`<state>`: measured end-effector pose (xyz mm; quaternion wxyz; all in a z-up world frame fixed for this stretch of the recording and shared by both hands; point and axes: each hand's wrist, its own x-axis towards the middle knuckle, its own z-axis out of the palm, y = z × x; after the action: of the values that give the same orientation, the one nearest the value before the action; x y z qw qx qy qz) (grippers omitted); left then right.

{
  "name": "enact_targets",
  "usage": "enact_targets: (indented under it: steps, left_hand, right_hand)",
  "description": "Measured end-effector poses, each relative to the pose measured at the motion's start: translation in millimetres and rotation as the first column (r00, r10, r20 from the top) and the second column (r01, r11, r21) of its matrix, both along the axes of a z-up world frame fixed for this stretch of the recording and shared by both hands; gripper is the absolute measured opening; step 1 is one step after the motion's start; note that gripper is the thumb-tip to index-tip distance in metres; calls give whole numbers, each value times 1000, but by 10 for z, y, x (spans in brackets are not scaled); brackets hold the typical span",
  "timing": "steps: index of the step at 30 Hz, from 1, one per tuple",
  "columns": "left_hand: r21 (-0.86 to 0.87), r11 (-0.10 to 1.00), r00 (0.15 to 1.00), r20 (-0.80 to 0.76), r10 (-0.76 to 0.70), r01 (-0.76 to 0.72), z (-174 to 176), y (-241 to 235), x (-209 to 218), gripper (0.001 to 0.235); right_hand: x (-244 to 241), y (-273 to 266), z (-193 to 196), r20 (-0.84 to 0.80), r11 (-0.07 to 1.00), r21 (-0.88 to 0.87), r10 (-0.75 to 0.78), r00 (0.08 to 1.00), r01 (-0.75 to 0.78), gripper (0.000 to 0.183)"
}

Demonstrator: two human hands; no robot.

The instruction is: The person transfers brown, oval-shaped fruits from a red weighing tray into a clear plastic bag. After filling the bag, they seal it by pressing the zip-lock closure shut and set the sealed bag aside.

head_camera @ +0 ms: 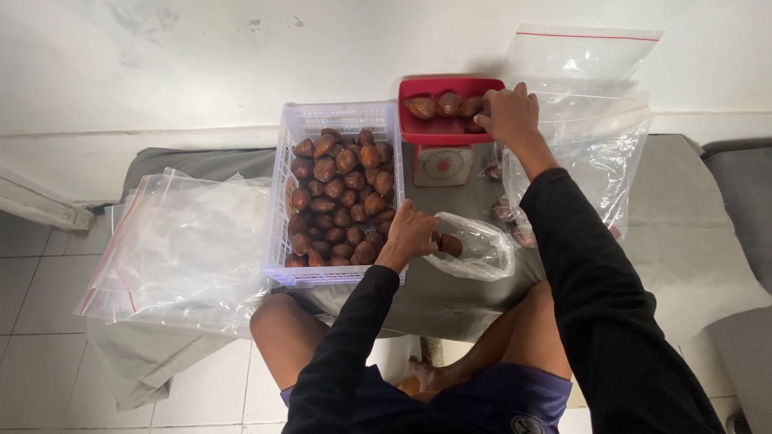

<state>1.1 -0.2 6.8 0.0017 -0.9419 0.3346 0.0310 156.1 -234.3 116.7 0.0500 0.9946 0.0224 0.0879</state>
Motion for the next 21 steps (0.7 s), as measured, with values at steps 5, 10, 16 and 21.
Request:
enact_targets:
  steps: [5, 10, 16, 21]
  left_hand:
    - [-48, 999, 1000, -15, -1, 0, -5, 30, 20, 31]
    - [-68, 998, 1000, -16, -11, 10, -94, 0, 36, 31]
    - [-94, 995, 1000, -4, -18, 17, -178, 0, 55, 32]
    - [-75, 994, 987, 146, -64, 75, -314, -13, 98, 32]
  right_hand:
    - [216, 1, 174, -226, 991, -130, -8, 974, -22, 46]
    - [421, -69, 48, -329, 987, -159, -25, 944, -29, 51]
    - [280, 50, 283, -289, 995, -89, 12, 957, -40, 42]
    - [293, 11, 351, -310, 984, -169, -2, 951, -53, 44]
